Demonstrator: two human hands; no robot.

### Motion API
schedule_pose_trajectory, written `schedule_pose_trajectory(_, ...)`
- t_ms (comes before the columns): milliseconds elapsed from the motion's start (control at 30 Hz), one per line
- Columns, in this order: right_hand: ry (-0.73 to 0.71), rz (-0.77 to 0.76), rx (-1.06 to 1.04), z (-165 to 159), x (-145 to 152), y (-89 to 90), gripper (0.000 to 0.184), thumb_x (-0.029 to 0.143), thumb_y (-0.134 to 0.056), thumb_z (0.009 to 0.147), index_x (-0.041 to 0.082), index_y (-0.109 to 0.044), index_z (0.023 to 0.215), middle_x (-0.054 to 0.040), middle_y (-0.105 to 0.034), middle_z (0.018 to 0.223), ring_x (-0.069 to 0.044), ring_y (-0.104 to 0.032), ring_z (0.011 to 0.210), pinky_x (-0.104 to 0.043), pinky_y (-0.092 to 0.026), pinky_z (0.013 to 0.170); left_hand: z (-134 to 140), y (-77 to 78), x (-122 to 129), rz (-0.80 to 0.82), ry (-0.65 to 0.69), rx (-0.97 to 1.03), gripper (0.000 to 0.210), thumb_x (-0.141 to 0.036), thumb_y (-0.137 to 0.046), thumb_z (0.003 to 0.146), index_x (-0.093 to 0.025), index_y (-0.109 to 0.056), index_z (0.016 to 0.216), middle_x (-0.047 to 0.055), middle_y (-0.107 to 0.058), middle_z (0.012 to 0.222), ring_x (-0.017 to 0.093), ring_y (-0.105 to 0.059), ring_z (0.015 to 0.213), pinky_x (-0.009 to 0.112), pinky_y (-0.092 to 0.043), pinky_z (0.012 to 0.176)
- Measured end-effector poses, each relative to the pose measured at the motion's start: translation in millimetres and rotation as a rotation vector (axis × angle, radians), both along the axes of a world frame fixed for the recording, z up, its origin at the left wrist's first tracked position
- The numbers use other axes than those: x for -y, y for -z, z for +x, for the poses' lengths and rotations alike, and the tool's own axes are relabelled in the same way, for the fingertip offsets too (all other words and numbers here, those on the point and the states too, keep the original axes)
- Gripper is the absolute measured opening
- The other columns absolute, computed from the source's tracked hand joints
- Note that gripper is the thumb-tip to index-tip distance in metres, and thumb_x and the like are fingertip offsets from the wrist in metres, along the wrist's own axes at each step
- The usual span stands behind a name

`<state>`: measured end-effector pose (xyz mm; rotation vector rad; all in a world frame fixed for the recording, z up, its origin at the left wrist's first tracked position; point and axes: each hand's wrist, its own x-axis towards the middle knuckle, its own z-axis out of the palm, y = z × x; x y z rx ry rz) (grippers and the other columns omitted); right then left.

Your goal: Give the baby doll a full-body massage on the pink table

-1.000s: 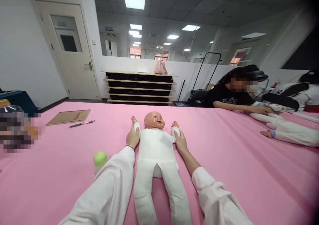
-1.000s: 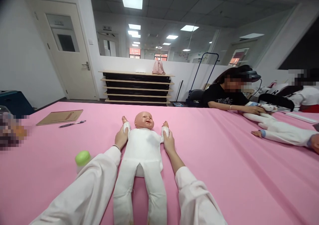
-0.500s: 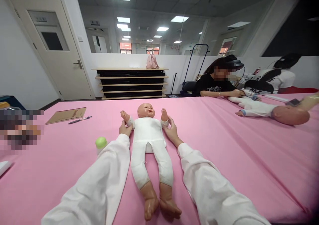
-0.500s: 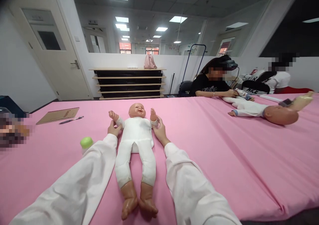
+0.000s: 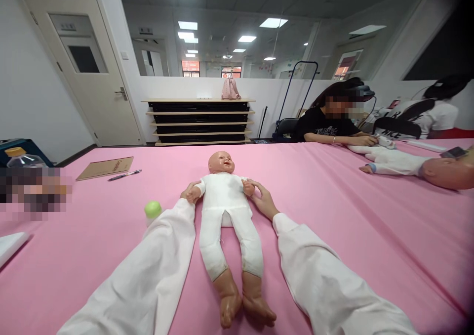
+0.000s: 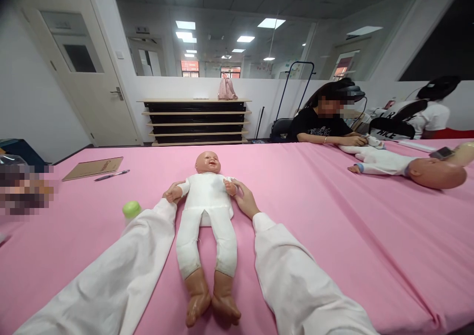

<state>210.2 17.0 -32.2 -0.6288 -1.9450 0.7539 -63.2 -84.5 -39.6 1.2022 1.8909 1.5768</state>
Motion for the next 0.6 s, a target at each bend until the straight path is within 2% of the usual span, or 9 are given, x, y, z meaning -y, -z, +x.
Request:
schedule_pose_trajectory(67,0.058,-0.046,-0.064,-8.4,-5.6,-2.4,0.042,0.030,-0.056,0.073,0.020,-0.050,0.114,-0.0068,-0.055,0.120,-0.020,-0.049,0.111,-0.038,-0.036,0.098,0.5,0.9,-8.4,-0.004,-0.022,-0.013,0.049,-0.018,-0.061,0.067,-0.018,-0.053,0.115,0.008,-0.059,0.112,0.023,-0.056,0.103,0.035,-0.045,0.088)
schedule_pose_trajectory(133,0.146,-0.101,-0.137,-18.8,-16.6,-2.3,0.047,0.034,-0.055,0.073,0.018,-0.047,0.115,-0.0089,-0.055,0.118,-0.020,-0.051,0.108,-0.037,-0.038,0.095,2.5,1.7,-17.1,-0.001,-0.043,-0.018,0.063,-0.020,-0.059,0.071,-0.018,-0.036,0.130,0.008,-0.056,0.117,0.021,-0.057,0.102,0.034,-0.045,0.088)
schedule_pose_trajectory(200,0.232,-0.171,-0.204,-30.3,-30.6,0.1,0.050,0.040,-0.052,0.074,0.015,-0.044,0.117,-0.0110,-0.054,0.118,-0.019,-0.051,0.106,-0.036,-0.039,0.092,4.6,1.4,-25.7,0.012,-0.076,-0.038,0.066,-0.028,-0.051,0.079,-0.019,-0.020,0.137,0.008,-0.054,0.122,0.019,-0.056,0.105,0.031,-0.044,0.089)
schedule_pose_trajectory(300,0.341,-0.271,-0.247,-44.7,-50.2,5.5,0.054,0.048,-0.043,0.076,0.013,-0.042,0.118,-0.0130,-0.053,0.119,-0.020,-0.051,0.106,-0.034,-0.040,0.090,4.3,-1.4,-38.3,0.035,-0.161,-0.109,0.060,-0.037,-0.036,0.086,-0.020,-0.012,0.139,0.007,-0.045,0.132,0.017,-0.048,0.115,0.027,-0.039,0.093)
schedule_pose_trajectory(367,0.395,-0.305,-0.209,-49.8,-59.1,8.8,0.053,0.050,-0.038,0.078,0.012,-0.045,0.114,-0.0135,-0.055,0.115,-0.021,-0.053,0.103,-0.035,-0.041,0.087,0.3,-3.0,-45.8,-0.012,-0.211,-0.151,0.060,-0.039,-0.033,0.087,-0.018,-0.014,0.139,0.009,-0.044,0.132,0.018,-0.046,0.117,0.027,-0.038,0.093)
schedule_pose_trajectory(433,0.430,-0.301,-0.143,-50.9,-64.7,12.0,0.050,0.048,-0.036,0.078,0.012,-0.049,0.110,-0.0136,-0.057,0.110,-0.023,-0.054,0.100,-0.037,-0.041,0.086,-5.9,-3.0,-52.0,-0.129,-0.217,-0.177,0.059,-0.043,-0.035,0.085,-0.015,-0.027,0.136,0.012,-0.053,0.123,0.022,-0.050,0.113,0.031,-0.039,0.090)
schedule_pose_trajectory(533,0.558,-0.260,0.012,-48.5,-69.5,16.5,0.045,0.046,-0.038,0.077,0.013,-0.056,0.103,-0.0156,-0.059,0.100,-0.029,-0.052,0.101,-0.045,-0.036,0.088,-14.7,-0.7,-59.4,-0.277,-0.190,-0.198,0.050,-0.051,-0.042,0.079,-0.018,-0.055,0.115,0.013,-0.064,0.102,0.027,-0.057,0.101,0.036,-0.042,0.083)
schedule_pose_trajectory(600,0.674,-0.238,0.120,-46.6,-71.4,19.0,0.044,0.046,-0.040,0.077,0.013,-0.058,0.099,-0.0186,-0.057,0.096,-0.033,-0.048,0.105,-0.051,-0.032,0.089,-17.8,1.0,-63.1,-0.304,-0.187,-0.217,0.046,-0.053,-0.046,0.075,-0.019,-0.063,0.100,0.013,-0.066,0.095,0.030,-0.058,0.096,0.039,-0.042,0.080)
